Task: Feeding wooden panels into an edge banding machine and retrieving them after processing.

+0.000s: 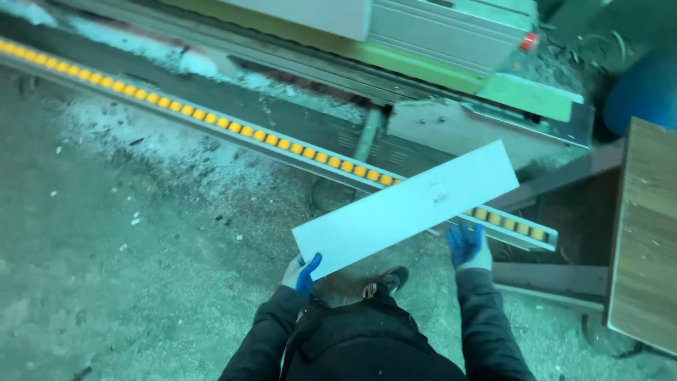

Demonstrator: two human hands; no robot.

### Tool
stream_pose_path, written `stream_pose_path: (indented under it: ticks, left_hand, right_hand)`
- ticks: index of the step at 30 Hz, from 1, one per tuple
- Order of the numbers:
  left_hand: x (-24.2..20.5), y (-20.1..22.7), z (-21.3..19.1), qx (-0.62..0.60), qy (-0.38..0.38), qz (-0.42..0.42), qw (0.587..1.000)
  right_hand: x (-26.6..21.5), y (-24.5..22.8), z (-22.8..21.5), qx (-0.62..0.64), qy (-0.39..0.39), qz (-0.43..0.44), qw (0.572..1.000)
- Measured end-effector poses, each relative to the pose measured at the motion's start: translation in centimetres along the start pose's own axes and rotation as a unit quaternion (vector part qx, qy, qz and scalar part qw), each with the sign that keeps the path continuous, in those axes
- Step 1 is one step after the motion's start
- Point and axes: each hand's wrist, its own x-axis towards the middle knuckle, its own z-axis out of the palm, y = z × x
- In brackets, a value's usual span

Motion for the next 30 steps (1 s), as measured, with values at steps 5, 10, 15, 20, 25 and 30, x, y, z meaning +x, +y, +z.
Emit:
stream_pose_path:
  ticks: [5,10,15,20,25,30]
  left_hand:
    - [-9.8,6.3,-21.0,-0.015,0.109,0.128,0.986]
    - [-25.5,11.4,-32.3,-0.031,0.219,0.172,0.960]
    - [-34.1,9.6,-41.0,-0.042,0.338,0.191,0.920]
    - [-34.7,7.1,-49.0,-0.045,0.430,0.219,0.875]
    - [-31.2,11.0,-53.9,-0.131,0.516,0.247,0.809]
    - [-33.2,33.5,-53.7,-0.110,0.612,0.364,0.693]
  right_hand:
    - [0.4,3.7,3.9,-0.041,-0.044,-0.003,0.998]
    - [0.5,16.6,16.0,-0.102,-0.150,0.081,0.980]
    - [1.8,28.3,30.9,-0.261,-0.269,0.097,0.922]
    - [9.5,48.7,38.6,-0.671,-0.339,0.060,0.657]
    - [5.0,71.0,43.6,-0.698,-0.267,0.151,0.647]
    - [-0.6,83.1,62.4,-0.721,-0.248,0.073,0.643]
